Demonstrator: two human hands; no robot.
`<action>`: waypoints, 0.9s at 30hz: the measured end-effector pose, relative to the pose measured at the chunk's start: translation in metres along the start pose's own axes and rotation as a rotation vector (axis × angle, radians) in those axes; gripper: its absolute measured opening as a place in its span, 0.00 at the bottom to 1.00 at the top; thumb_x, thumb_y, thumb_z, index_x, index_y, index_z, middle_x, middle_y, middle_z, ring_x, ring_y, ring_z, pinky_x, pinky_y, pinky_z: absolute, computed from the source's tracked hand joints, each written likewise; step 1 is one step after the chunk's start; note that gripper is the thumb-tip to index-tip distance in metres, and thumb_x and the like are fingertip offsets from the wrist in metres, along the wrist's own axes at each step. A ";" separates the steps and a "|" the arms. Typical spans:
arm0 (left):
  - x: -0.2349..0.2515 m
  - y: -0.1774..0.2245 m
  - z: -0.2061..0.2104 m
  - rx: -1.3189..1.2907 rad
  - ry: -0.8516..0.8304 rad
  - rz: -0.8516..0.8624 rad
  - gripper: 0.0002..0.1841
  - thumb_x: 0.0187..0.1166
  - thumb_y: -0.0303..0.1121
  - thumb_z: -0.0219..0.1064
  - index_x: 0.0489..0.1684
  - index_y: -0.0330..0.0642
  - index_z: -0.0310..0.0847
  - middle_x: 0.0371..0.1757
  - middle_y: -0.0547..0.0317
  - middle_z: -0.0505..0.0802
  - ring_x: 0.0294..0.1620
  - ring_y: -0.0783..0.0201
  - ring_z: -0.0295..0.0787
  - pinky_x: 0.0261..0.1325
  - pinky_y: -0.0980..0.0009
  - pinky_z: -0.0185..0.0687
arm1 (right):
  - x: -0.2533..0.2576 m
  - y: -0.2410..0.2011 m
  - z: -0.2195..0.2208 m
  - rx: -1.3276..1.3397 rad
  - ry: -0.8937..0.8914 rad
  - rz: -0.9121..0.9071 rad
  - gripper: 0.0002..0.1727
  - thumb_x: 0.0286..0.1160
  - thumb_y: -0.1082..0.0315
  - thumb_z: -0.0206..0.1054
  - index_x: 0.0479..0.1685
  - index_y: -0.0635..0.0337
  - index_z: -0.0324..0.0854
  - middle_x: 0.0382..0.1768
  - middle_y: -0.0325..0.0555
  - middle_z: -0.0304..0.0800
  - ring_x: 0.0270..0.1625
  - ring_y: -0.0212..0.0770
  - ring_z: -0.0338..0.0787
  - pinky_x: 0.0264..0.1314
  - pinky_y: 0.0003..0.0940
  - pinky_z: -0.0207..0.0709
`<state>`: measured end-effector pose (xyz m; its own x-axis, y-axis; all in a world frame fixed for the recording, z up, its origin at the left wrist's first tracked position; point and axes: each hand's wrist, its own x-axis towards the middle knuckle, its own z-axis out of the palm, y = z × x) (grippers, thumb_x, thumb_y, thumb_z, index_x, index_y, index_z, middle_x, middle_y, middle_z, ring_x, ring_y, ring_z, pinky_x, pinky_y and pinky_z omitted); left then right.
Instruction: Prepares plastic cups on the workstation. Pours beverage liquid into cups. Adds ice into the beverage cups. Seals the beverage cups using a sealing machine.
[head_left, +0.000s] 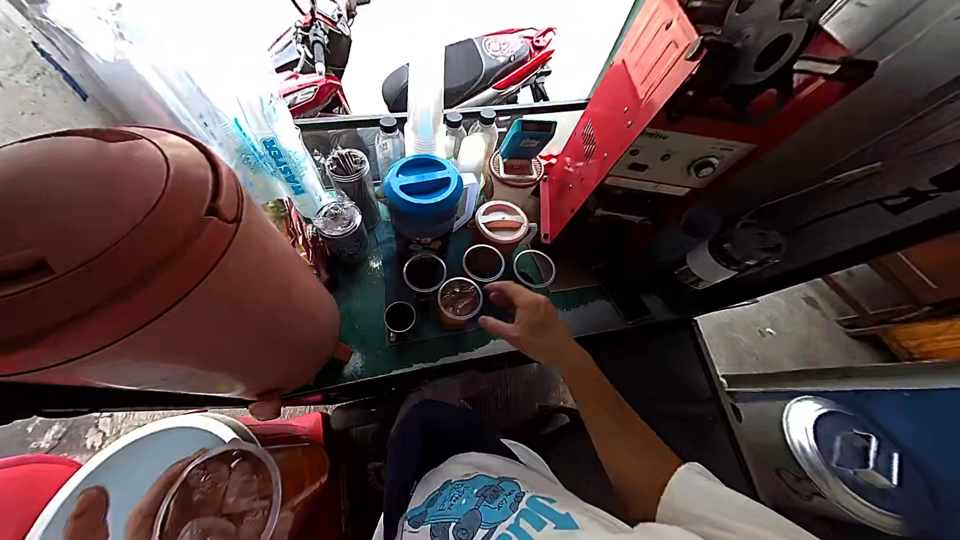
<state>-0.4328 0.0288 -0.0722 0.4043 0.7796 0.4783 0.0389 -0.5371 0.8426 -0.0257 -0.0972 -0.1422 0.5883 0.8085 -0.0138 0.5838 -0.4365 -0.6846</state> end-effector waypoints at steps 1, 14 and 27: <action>0.012 0.001 0.025 -0.055 -0.069 0.000 0.69 0.48 0.37 0.93 0.91 0.33 0.37 0.77 0.47 0.81 0.75 0.54 0.81 0.79 0.54 0.80 | 0.009 0.026 -0.015 -0.059 0.153 0.039 0.38 0.61 0.46 0.81 0.73 0.55 0.81 0.63 0.55 0.89 0.65 0.56 0.88 0.66 0.63 0.81; 0.085 0.008 0.350 0.044 -0.501 0.025 0.66 0.46 0.39 0.91 0.94 0.54 0.48 0.69 0.52 0.82 0.68 0.59 0.83 0.67 0.56 0.87 | 0.046 0.159 -0.041 0.032 0.299 0.149 0.57 0.46 0.61 0.88 0.87 0.56 0.63 0.70 0.68 0.77 0.66 0.65 0.83 0.64 0.64 0.80; 0.055 -0.099 0.520 0.294 -0.379 -0.117 0.53 0.56 0.30 0.85 0.91 0.43 0.59 0.76 0.31 0.76 0.79 0.36 0.73 0.79 0.49 0.74 | -0.115 0.199 -0.107 -0.197 0.477 0.377 0.63 0.43 0.61 0.89 0.90 0.64 0.56 0.69 0.70 0.78 0.65 0.63 0.85 0.63 0.58 0.82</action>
<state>0.0606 -0.0428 -0.2582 0.6836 0.6974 0.2153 0.3382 -0.5641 0.7533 0.0830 -0.3198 -0.1990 0.9314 0.3401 0.1296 0.3531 -0.7580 -0.5485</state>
